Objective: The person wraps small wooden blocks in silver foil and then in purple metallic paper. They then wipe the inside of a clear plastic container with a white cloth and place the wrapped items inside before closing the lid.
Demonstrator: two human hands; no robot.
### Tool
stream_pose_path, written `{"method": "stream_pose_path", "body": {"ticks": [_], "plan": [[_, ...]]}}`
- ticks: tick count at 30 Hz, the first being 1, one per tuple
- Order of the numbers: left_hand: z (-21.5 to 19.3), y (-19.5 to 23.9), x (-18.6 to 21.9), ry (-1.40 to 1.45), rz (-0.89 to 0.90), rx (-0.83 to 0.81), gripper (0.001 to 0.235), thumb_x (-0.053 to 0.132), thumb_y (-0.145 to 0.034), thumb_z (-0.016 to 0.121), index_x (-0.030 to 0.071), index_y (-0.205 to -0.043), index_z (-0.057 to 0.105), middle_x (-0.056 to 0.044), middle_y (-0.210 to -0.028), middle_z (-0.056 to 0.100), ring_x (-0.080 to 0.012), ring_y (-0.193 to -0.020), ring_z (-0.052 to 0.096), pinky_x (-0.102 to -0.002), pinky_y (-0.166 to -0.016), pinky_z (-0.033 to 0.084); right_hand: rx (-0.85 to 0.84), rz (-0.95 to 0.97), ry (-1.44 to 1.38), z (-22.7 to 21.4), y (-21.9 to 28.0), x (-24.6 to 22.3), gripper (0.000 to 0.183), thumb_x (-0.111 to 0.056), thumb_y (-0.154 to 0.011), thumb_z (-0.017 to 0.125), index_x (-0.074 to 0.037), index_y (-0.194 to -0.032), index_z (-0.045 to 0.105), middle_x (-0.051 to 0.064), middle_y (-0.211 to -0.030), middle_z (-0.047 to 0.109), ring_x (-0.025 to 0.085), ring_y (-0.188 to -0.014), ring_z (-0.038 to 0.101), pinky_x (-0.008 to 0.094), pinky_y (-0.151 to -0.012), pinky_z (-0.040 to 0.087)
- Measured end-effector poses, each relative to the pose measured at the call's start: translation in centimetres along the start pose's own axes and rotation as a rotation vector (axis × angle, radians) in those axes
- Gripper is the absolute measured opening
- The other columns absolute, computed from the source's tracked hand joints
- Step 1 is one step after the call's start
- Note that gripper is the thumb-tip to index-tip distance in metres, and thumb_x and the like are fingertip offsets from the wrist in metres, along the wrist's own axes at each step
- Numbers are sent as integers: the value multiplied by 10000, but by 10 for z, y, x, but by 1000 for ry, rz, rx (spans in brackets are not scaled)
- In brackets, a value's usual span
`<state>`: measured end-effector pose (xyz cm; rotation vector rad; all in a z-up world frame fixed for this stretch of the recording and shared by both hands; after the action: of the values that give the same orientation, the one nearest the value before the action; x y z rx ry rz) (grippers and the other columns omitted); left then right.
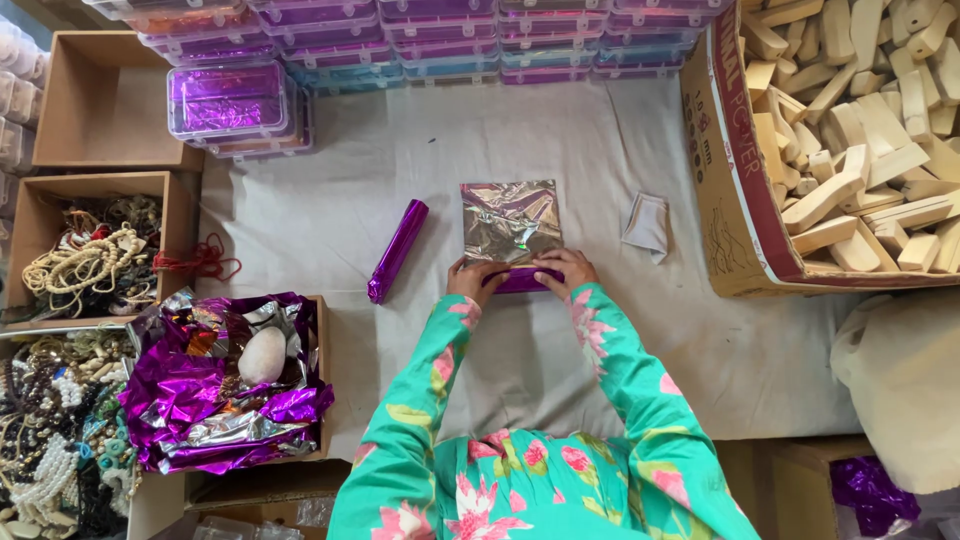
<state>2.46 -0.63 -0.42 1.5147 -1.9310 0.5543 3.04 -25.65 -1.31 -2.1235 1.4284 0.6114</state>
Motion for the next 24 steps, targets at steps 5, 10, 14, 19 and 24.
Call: {"method": "stream_pose_path", "body": {"ticks": [5, 10, 14, 19, 24], "plan": [[1, 8, 11, -83, 109, 211, 352, 419, -932, 713, 215, -1216, 745, 34, -1249, 728, -149, -1143, 681, -471, -1170, 307, -28, 6, -32, -9, -5, -8, 335, -384, -861, 781, -251, -1168, 797, 1, -1155, 709, 255, -1132, 613, 394, -1003, 488], [20, 34, 30, -301, 417, 364, 393, 401, -959, 781, 206, -1290, 697, 58, -1334, 667, -109, -1211, 645, -414, -1170, 368, -47, 47, -37, -6, -7, -3, 340, -424, -853, 784, -261, -1151, 802, -9, -1110, 708, 249, -1114, 616, 389, -990, 501], [9, 42, 53, -473, 426, 396, 567, 362, -840, 764, 149, -1354, 655, 22, -1374, 652, -112, -1264, 617, -470, -1153, 367, -95, 87, -4, -10, -9, -4, 348, -429, -848, 798, -264, -1154, 801, -3, -1118, 705, 257, -1107, 611, 398, -965, 503], [11, 43, 54, -576, 401, 472, 461, 264, -916, 709, 189, -1368, 654, 53, -1391, 661, -75, -1270, 626, -423, -1131, 384, 15, -12, -6, -28, -9, -36, 478, -392, -810, 821, -207, -1244, 743, 48, -1195, 682, 283, -1137, 596, 410, -985, 480], [12, 38, 52, -449, 342, 428, 390, 209, -953, 637, 193, -1341, 670, 65, -1341, 684, -77, -1211, 653, -413, -1081, 397, 254, -185, 244, -18, 14, -70, 568, -215, -751, 837, -199, -1297, 680, 29, -1247, 683, 257, -1173, 631, 423, -1037, 453]]}}
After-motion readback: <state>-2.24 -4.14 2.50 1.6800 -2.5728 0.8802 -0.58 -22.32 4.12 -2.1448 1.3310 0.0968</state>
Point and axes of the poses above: each hand's wrist, its own y-axis away from the middle knuckle, its own z-axis out of the palm, x = y × z, the point moved 2 cm from there along -y, towards the middle knuckle
